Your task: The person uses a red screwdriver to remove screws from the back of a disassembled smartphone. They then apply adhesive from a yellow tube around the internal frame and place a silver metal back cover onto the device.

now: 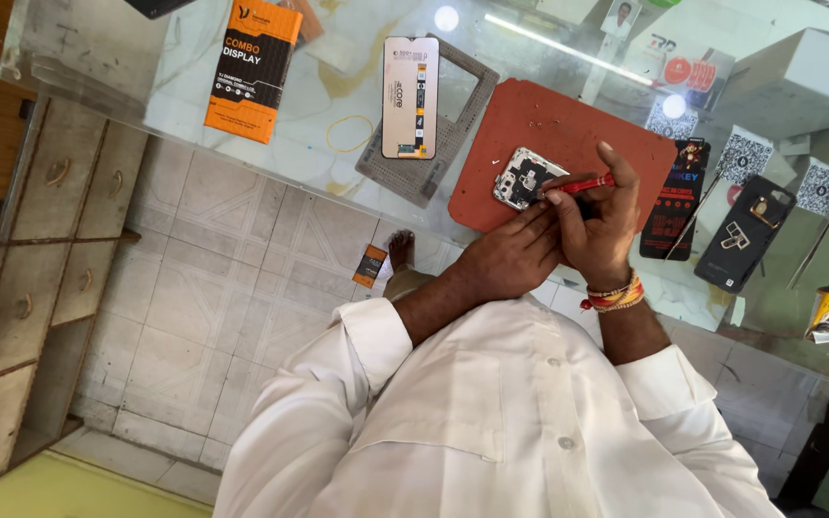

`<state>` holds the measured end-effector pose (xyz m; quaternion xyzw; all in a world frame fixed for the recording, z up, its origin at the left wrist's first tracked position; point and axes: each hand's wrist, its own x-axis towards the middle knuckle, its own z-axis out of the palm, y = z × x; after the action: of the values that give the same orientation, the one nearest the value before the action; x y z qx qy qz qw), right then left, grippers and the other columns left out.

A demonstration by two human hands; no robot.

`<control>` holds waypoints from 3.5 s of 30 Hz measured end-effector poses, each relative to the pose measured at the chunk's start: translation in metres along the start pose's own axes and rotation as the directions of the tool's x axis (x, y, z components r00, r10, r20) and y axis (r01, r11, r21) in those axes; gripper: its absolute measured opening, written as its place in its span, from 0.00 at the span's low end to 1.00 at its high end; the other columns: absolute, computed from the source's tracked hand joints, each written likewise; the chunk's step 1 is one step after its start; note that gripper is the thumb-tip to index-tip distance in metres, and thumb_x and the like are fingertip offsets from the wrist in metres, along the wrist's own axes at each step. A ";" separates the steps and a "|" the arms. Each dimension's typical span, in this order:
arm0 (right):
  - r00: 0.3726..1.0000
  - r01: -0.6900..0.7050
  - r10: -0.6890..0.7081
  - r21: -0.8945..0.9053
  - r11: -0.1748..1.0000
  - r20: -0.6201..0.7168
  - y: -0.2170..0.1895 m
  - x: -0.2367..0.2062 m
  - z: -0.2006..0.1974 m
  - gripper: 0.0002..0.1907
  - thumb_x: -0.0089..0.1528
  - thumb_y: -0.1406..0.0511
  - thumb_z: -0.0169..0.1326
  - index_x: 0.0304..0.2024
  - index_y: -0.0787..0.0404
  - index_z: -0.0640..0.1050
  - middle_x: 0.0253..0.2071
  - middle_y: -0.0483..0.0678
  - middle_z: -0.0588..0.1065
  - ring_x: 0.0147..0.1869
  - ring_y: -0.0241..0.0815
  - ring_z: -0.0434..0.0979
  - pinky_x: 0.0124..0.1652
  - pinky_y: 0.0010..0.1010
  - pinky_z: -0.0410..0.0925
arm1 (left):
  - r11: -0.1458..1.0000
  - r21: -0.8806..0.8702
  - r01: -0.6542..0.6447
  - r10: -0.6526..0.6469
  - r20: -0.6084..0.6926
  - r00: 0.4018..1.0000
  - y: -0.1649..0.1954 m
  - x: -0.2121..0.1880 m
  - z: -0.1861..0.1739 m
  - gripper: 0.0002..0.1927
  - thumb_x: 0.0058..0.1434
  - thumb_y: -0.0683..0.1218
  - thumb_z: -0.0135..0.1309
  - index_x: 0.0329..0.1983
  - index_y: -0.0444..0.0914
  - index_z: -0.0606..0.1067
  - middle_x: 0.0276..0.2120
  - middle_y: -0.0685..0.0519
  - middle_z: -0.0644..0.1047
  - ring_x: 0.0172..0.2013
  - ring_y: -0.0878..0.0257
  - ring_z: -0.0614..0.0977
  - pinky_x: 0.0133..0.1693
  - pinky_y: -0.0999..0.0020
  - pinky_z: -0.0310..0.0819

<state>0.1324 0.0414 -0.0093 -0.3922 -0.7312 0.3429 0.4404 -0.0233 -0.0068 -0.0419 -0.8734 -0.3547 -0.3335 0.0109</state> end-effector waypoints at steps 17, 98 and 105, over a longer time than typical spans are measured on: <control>0.999 0.035 -0.034 -0.046 0.998 0.030 0.005 -0.005 0.001 0.34 0.70 0.79 0.55 0.72 0.64 0.54 0.45 0.59 0.81 0.49 0.45 0.85 0.50 0.33 0.78 | 1.000 -0.002 -0.009 0.009 0.037 0.999 0.000 -0.004 0.008 0.14 0.68 0.45 0.53 0.50 0.30 0.79 0.53 0.39 0.80 0.59 0.48 0.79 0.67 0.50 0.66; 0.993 0.111 -0.109 -0.049 0.993 0.049 0.013 -0.002 -0.009 0.32 0.71 0.77 0.57 0.71 0.67 0.55 0.44 0.60 0.81 0.49 0.46 0.85 0.48 0.32 0.79 | 0.978 -0.096 0.185 -0.196 -0.118 0.974 -0.012 -0.021 -0.025 0.18 0.62 0.50 0.67 0.35 0.30 0.77 0.53 0.36 0.79 0.57 0.45 0.79 0.61 0.48 0.75; 0.988 0.151 -0.148 -0.082 0.985 0.044 0.011 0.000 -0.008 0.32 0.70 0.77 0.58 0.70 0.66 0.56 0.44 0.60 0.81 0.49 0.47 0.85 0.48 0.33 0.79 | 0.992 -0.126 0.008 -0.019 -0.090 0.996 -0.008 -0.016 -0.032 0.12 0.66 0.47 0.63 0.36 0.33 0.78 0.51 0.39 0.80 0.57 0.47 0.80 0.62 0.50 0.74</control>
<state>0.1422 0.0478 -0.0159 -0.3480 -0.7808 0.2845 0.4339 -0.0554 -0.0185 -0.0283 -0.8538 -0.3381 -0.3946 -0.0301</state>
